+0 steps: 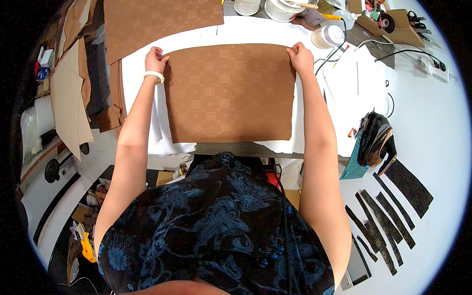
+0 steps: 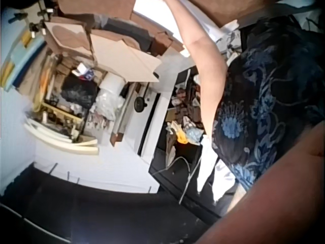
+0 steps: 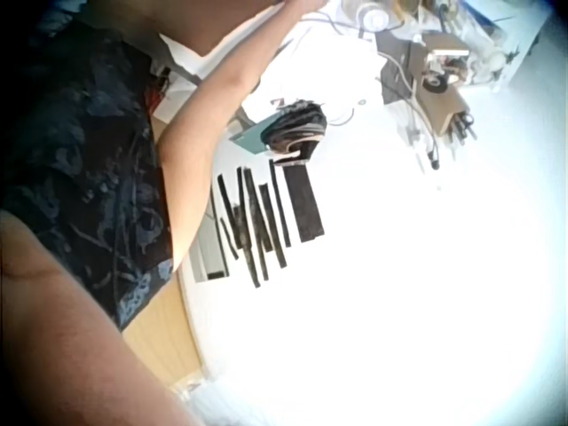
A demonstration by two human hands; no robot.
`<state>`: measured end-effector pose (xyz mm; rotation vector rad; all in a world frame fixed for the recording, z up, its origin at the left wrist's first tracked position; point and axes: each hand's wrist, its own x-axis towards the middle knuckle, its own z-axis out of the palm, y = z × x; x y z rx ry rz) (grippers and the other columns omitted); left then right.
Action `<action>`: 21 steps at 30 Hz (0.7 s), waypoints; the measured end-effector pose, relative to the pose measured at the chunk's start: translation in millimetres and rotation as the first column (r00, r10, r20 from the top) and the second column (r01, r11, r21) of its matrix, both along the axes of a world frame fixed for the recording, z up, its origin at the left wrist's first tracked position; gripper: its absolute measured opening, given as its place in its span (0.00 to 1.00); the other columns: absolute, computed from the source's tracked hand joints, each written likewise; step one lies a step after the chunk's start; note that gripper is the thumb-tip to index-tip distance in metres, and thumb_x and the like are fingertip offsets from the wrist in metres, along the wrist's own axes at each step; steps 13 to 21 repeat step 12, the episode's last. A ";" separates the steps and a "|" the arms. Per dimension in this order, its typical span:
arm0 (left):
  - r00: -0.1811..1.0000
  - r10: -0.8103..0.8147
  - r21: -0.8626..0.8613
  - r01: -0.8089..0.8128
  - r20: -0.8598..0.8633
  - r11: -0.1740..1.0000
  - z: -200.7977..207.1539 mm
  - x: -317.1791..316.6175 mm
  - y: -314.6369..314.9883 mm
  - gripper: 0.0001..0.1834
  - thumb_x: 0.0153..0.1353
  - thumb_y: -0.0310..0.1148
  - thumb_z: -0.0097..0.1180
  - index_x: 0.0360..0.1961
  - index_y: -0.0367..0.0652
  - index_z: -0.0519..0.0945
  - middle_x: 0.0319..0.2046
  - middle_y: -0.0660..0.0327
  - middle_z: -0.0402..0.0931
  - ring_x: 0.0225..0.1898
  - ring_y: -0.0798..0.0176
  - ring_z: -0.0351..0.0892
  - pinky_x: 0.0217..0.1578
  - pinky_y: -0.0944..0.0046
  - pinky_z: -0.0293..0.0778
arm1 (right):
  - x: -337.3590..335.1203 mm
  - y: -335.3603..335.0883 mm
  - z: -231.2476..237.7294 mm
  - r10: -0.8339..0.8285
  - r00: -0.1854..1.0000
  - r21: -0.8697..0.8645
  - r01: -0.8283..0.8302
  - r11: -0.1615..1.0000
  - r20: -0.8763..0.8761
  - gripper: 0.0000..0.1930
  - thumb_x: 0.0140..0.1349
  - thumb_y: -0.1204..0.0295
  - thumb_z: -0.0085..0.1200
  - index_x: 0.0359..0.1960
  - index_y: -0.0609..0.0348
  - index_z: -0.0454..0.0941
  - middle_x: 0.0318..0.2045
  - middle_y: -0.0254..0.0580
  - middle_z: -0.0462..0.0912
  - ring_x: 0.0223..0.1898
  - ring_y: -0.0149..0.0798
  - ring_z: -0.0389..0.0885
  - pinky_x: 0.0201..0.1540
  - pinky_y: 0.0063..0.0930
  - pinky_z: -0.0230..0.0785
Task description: The person cuts a large sheet of brown patterned fabric using scissors, then irons the cut piece on a white surface. They handle a roll of white paper and various cardboard pieces, stacking them on the table. The person continues to cut and iron the fabric, organizing the materials on the workspace.
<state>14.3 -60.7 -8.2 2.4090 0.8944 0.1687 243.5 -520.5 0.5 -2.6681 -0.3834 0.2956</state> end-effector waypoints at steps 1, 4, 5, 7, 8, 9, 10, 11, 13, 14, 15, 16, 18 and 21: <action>1.000 0.002 0.028 -0.002 -0.005 1.000 1.8 -1.0 -0.8 0.21 0.48 0.27 0.72 0.40 0.41 0.73 0.35 0.56 0.74 0.32 0.56 0.76 0.38 0.58 0.75 | -0.5 0.5 0.7 0.000 1.000 0.006 0.000 1.000 -0.001 0.17 0.57 0.57 0.63 0.36 0.57 0.78 0.29 0.49 0.84 0.34 0.53 0.83 0.39 0.42 0.73; 0.999 0.045 0.075 -0.044 -0.007 0.996 8.3 -0.7 -5.6 0.21 0.50 0.28 0.70 0.44 0.41 0.73 0.43 0.51 0.71 0.38 0.51 0.77 0.43 0.55 0.74 | -1.7 -0.1 1.5 -0.021 1.000 0.009 0.021 1.000 0.001 0.17 0.56 0.57 0.64 0.35 0.57 0.77 0.28 0.48 0.83 0.33 0.52 0.82 0.38 0.42 0.73; 1.000 0.024 0.147 -0.027 0.020 0.989 11.6 0.9 -12.4 0.21 0.52 0.29 0.69 0.45 0.41 0.73 0.44 0.50 0.71 0.40 0.49 0.76 0.44 0.54 0.73 | -2.2 -1.0 5.6 -0.032 0.999 0.004 0.032 0.999 0.005 0.17 0.55 0.57 0.64 0.35 0.57 0.77 0.28 0.47 0.83 0.33 0.51 0.81 0.37 0.42 0.73; 0.997 -0.025 0.289 0.004 0.072 0.957 18.7 1.1 -28.0 0.21 0.54 0.30 0.67 0.47 0.41 0.74 0.45 0.48 0.70 0.44 0.45 0.75 0.47 0.52 0.72 | -8.2 2.5 9.1 -0.066 0.996 0.034 0.064 0.997 0.058 0.18 0.54 0.58 0.65 0.36 0.57 0.77 0.30 0.46 0.81 0.34 0.50 0.80 0.38 0.41 0.72; 0.995 -0.057 0.244 0.035 0.086 0.969 22.9 -1.0 -38.2 0.19 0.55 0.29 0.64 0.48 0.40 0.74 0.45 0.47 0.70 0.49 0.44 0.72 0.49 0.51 0.71 | -11.6 5.1 15.0 -0.082 0.993 0.044 0.078 0.996 0.088 0.18 0.53 0.58 0.66 0.37 0.57 0.76 0.32 0.45 0.80 0.35 0.49 0.79 0.39 0.40 0.71; 0.980 -0.153 0.316 0.106 0.127 0.943 25.8 -0.3 -52.5 0.16 0.56 0.28 0.62 0.46 0.39 0.75 0.47 0.48 0.70 0.51 0.45 0.72 0.51 0.50 0.70 | -14.7 3.4 13.8 -0.095 0.974 0.089 0.078 0.993 0.206 0.18 0.53 0.59 0.66 0.37 0.57 0.76 0.33 0.45 0.78 0.37 0.48 0.78 0.40 0.40 0.70; 0.958 -0.265 0.339 0.216 0.105 0.915 26.5 1.3 -66.7 0.15 0.56 0.28 0.61 0.45 0.40 0.76 0.49 0.48 0.71 0.52 0.45 0.71 0.53 0.49 0.69 | -20.9 1.2 8.7 -0.110 0.941 0.132 0.070 0.989 0.320 0.18 0.53 0.60 0.66 0.38 0.57 0.76 0.35 0.45 0.77 0.38 0.48 0.76 0.41 0.39 0.70; 0.924 -0.373 0.364 0.322 0.079 0.874 23.9 2.4 -79.5 0.14 0.56 0.29 0.60 0.45 0.42 0.76 0.51 0.48 0.71 0.52 0.45 0.71 0.54 0.49 0.68 | -26.3 -3.6 1.6 -0.127 0.894 0.176 0.056 0.983 0.429 0.18 0.52 0.60 0.66 0.38 0.57 0.75 0.36 0.45 0.75 0.40 0.47 0.75 0.42 0.39 0.69; 0.919 -0.385 0.359 0.331 0.088 0.872 23.5 9.8 -84.1 0.14 0.56 0.29 0.60 0.45 0.42 0.76 0.51 0.48 0.71 0.52 0.45 0.71 0.54 0.49 0.68 | -31.1 -11.6 -8.7 -0.084 0.839 0.154 0.000 0.988 0.538 0.17 0.54 0.61 0.65 0.39 0.56 0.75 0.38 0.46 0.77 0.42 0.49 0.76 0.44 0.41 0.69; 0.919 -0.385 0.359 0.331 0.088 0.872 23.5 9.8 -84.1 0.14 0.56 0.29 0.60 0.45 0.42 0.76 0.51 0.48 0.71 0.52 0.45 0.71 0.54 0.49 0.68 | -31.1 -11.6 -8.7 -0.084 0.839 0.154 0.000 0.988 0.538 0.17 0.54 0.61 0.65 0.39 0.56 0.75 0.38 0.46 0.77 0.42 0.49 0.76 0.44 0.41 0.69; 0.919 -0.385 0.359 0.331 0.088 0.872 23.5 9.8 -84.1 0.14 0.56 0.29 0.60 0.45 0.42 0.76 0.51 0.48 0.71 0.52 0.45 0.71 0.54 0.49 0.68 | -31.1 -11.6 -8.7 -0.084 0.839 0.154 0.000 0.988 0.538 0.17 0.54 0.61 0.65 0.39 0.56 0.75 0.38 0.46 0.77 0.42 0.49 0.76 0.44 0.41 0.69; 0.919 -0.385 0.359 0.331 0.088 0.872 23.5 9.8 -84.1 0.14 0.56 0.29 0.60 0.45 0.42 0.76 0.51 0.48 0.71 0.52 0.45 0.71 0.54 0.49 0.68 | -31.1 -11.6 -8.7 -0.084 0.839 0.154 0.000 0.988 0.538 0.17 0.54 0.61 0.65 0.39 0.56 0.75 0.38 0.46 0.77 0.42 0.49 0.76 0.44 0.41 0.69; 0.919 -0.385 0.359 0.331 0.088 0.872 23.5 9.8 -84.1 0.14 0.56 0.29 0.60 0.45 0.42 0.76 0.51 0.48 0.71 0.52 0.45 0.71 0.54 0.49 0.68 | -31.1 -11.6 -8.7 -0.084 0.839 0.154 0.000 0.988 0.538 0.17 0.54 0.61 0.65 0.39 0.56 0.75 0.38 0.46 0.77 0.42 0.49 0.76 0.44 0.41 0.69; 0.919 -0.385 0.359 0.331 0.088 0.872 23.5 9.8 -84.1 0.14 0.56 0.29 0.60 0.45 0.42 0.76 0.51 0.48 0.71 0.52 0.45 0.71 0.54 0.49 0.68 | -31.1 -11.6 -8.7 -0.084 0.839 0.154 0.000 0.988 0.538 0.17 0.54 0.61 0.65 0.39 0.56 0.75 0.38 0.46 0.77 0.42 0.49 0.76 0.44 0.41 0.69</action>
